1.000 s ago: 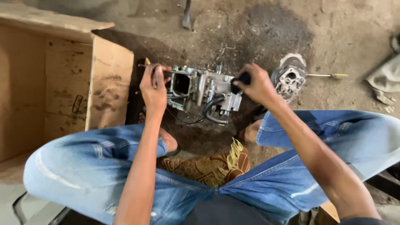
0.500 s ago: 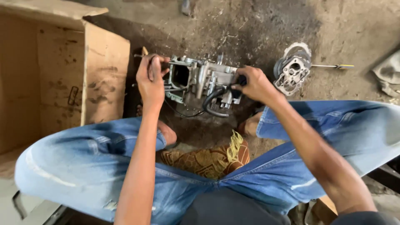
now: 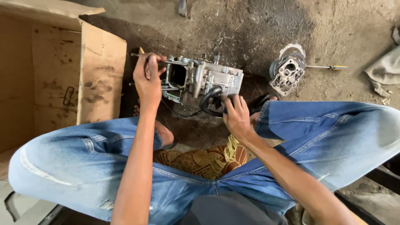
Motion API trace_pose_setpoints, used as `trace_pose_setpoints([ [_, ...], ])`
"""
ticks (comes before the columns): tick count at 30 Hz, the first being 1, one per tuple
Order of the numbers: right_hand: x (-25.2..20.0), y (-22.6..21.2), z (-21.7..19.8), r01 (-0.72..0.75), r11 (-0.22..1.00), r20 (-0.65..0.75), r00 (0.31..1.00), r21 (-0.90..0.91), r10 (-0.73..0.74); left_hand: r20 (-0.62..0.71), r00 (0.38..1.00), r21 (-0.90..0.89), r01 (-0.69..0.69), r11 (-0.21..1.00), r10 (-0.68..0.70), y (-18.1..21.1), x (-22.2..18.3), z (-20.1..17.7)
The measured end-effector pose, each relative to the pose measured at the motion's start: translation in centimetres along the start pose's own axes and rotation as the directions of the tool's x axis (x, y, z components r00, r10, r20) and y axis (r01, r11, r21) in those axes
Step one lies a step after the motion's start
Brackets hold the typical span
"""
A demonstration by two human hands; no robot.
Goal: The person cleans and wipes motorcycle engine components with a cloth and brush during repair.
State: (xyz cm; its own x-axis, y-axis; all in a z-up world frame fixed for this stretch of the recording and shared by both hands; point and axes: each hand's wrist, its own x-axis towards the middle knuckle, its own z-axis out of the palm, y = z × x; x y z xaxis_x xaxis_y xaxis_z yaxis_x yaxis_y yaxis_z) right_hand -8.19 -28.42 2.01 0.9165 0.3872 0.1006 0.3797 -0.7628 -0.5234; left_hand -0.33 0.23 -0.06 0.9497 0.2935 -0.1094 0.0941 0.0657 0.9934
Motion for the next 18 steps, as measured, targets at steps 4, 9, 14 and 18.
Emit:
trace_pose_setpoints([
  [4,-1.3,2.6,2.3,-0.133,0.983,0.039,0.991,0.127,0.129,0.008,1.000,0.021,-0.028,0.999,0.027,0.2,0.0,0.4],
  [9,1.7,1.1,3.3,-0.131,0.978,-0.124,0.981,0.161,0.151,0.016,0.999,0.004,-0.033,0.999,0.033,-0.3,0.1,0.2],
  [14,1.4,0.4,3.2,-0.336,0.911,-0.142,0.916,0.240,0.375,0.017,1.000,0.000,0.001,1.000,-0.001,-0.3,-0.1,0.1],
  [18,1.5,1.4,3.7,-0.508,0.777,-0.056,0.823,0.373,0.565,0.033,0.999,0.026,-0.027,0.999,0.026,0.1,-0.2,-0.2],
])
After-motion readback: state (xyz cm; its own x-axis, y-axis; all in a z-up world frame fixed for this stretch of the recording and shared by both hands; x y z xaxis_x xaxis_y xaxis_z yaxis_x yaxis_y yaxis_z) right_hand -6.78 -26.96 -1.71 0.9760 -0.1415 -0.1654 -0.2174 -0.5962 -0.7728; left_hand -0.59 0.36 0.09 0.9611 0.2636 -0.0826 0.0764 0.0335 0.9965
